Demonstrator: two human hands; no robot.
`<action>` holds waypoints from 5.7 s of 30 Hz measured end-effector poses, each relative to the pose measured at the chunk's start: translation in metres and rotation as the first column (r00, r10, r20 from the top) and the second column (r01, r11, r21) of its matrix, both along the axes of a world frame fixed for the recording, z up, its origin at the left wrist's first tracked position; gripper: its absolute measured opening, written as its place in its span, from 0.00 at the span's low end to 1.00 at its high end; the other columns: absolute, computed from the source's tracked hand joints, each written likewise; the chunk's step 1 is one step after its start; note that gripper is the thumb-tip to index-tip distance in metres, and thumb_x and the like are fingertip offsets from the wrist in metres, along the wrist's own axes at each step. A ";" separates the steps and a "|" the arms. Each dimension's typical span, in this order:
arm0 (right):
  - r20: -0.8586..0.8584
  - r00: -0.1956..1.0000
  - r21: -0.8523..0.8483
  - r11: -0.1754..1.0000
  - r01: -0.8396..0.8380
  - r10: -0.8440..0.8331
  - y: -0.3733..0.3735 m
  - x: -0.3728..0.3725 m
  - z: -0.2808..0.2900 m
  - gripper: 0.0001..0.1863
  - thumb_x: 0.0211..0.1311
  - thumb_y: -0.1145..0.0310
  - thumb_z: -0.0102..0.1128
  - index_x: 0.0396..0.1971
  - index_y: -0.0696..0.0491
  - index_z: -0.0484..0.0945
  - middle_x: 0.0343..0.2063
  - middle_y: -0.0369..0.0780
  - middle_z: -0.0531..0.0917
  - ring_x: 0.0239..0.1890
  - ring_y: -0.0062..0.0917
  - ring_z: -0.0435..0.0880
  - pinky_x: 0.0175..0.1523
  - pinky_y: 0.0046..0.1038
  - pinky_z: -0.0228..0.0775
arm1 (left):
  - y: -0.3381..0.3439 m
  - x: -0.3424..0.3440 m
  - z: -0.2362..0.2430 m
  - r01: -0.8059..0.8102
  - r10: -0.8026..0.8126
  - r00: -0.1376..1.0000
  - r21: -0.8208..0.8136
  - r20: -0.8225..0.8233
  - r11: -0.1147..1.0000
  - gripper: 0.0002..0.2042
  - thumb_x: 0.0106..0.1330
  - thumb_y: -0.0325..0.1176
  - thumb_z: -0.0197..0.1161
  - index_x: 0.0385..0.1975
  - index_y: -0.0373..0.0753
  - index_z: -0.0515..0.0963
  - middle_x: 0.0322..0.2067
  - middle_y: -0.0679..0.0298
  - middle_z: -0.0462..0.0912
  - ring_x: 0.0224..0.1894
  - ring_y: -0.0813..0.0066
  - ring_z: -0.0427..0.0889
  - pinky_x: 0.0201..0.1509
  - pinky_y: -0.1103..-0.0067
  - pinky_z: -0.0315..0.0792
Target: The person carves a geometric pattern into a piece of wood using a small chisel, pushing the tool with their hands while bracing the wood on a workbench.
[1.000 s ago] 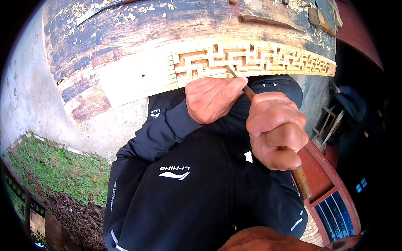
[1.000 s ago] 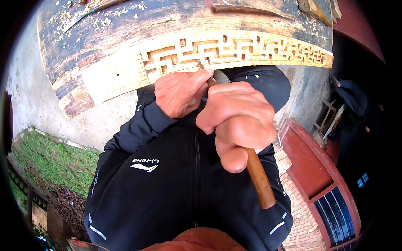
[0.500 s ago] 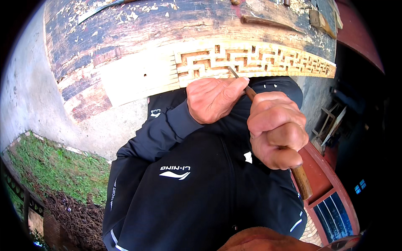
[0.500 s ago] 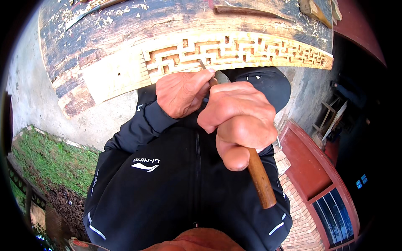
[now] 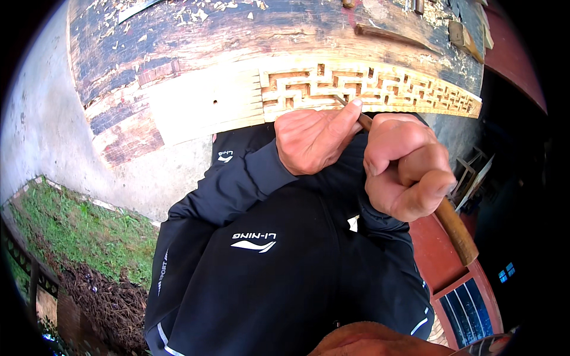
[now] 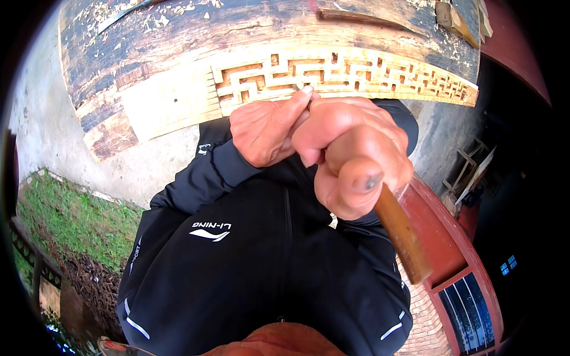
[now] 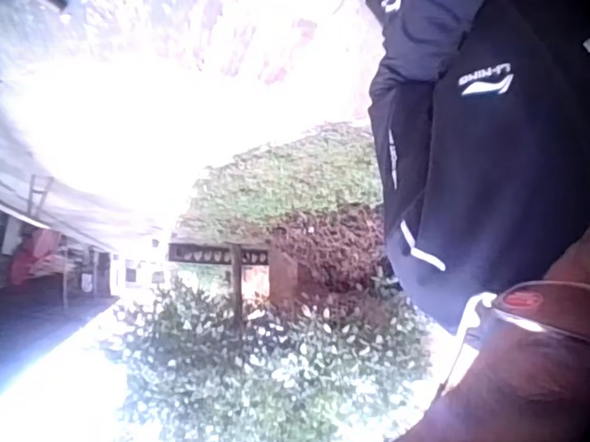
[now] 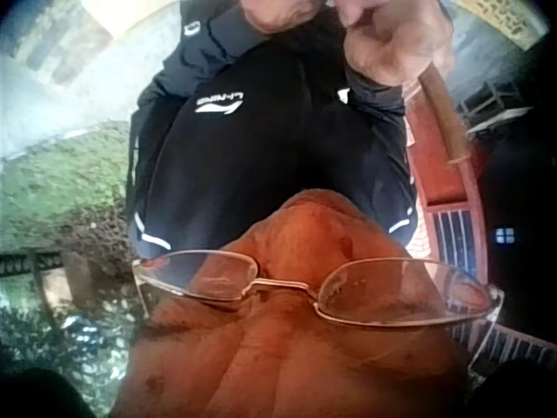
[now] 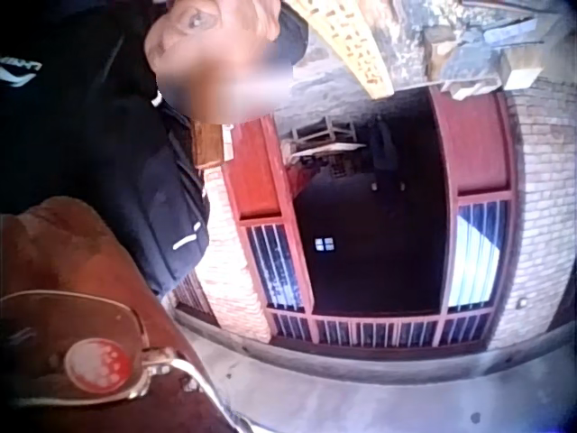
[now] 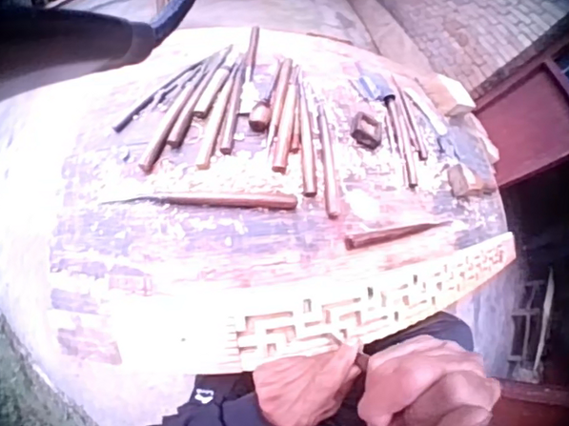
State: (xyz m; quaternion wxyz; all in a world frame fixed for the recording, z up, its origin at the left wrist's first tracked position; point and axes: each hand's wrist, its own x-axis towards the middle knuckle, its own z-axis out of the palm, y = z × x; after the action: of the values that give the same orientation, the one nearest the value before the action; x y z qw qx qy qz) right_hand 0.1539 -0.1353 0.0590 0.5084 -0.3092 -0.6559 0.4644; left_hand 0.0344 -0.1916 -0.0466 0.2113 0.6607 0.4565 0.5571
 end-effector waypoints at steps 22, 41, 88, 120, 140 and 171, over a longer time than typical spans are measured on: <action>-0.170 0.984 0.090 0.995 -0.034 0.049 -0.012 0.003 -0.007 0.32 0.89 0.53 0.44 0.18 0.53 0.64 0.14 0.41 0.77 0.09 0.19 0.63 0.14 0.25 0.54 | -0.001 -0.002 -0.003 0.011 -0.012 1.000 0.072 0.013 0.997 0.23 0.60 0.20 0.77 0.57 0.31 0.83 0.36 0.59 0.93 0.34 0.66 0.94 0.33 0.76 0.84; -0.027 0.999 -0.046 0.998 0.042 -0.043 -0.001 -0.002 -0.003 0.31 0.89 0.50 0.38 0.19 0.50 0.60 0.13 0.39 0.72 0.11 0.21 0.63 0.17 0.26 0.53 | 0.003 0.003 0.006 -0.073 0.073 0.997 0.010 0.003 0.997 0.23 0.57 0.17 0.75 0.55 0.28 0.84 0.32 0.56 0.91 0.31 0.63 0.93 0.32 0.74 0.83; -0.234 0.972 0.195 0.980 0.033 0.014 -0.019 0.001 -0.011 0.34 0.88 0.43 0.38 0.23 0.55 0.65 0.18 0.42 0.78 0.10 0.20 0.69 0.14 0.24 0.61 | 0.001 -0.002 0.001 0.037 -0.038 0.999 0.034 0.003 0.999 0.29 0.55 0.18 0.76 0.61 0.34 0.83 0.32 0.60 0.90 0.27 0.68 0.89 0.27 0.76 0.77; -0.283 0.959 -0.060 0.998 -0.029 0.011 0.010 0.012 0.013 0.32 0.89 0.42 0.29 0.25 0.49 0.62 0.19 0.40 0.77 0.09 0.19 0.66 0.14 0.21 0.59 | 0.010 0.000 0.006 0.059 -0.056 0.996 0.043 -0.064 0.997 0.34 0.63 0.25 0.77 0.71 0.35 0.74 0.36 0.61 0.91 0.31 0.72 0.90 0.26 0.79 0.76; -0.202 0.976 -0.065 0.995 0.073 -0.084 0.006 -0.003 0.006 0.33 0.88 0.40 0.30 0.20 0.45 0.61 0.15 0.37 0.73 0.08 0.15 0.58 0.15 0.19 0.50 | 0.006 -0.001 -0.002 0.071 -0.069 0.995 0.023 -0.067 0.997 0.33 0.64 0.22 0.76 0.70 0.27 0.72 0.49 0.56 0.93 0.35 0.72 0.93 0.26 0.80 0.78; -0.209 0.978 -0.051 0.998 -0.037 0.026 0.012 0.002 0.006 0.33 0.88 0.41 0.31 0.25 0.50 0.65 0.19 0.40 0.77 0.10 0.20 0.66 0.14 0.23 0.57 | 0.006 -0.002 -0.003 0.077 -0.074 0.996 0.051 -0.051 0.996 0.33 0.64 0.21 0.76 0.70 0.26 0.71 0.50 0.54 0.92 0.38 0.69 0.94 0.24 0.80 0.75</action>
State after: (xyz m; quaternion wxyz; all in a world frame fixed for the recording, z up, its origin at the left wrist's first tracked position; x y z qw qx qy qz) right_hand 0.1560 -0.1237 0.0649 0.5581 -0.2623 -0.5911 0.5199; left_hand 0.0320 -0.1859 -0.0495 0.2033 0.6963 0.4214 0.5443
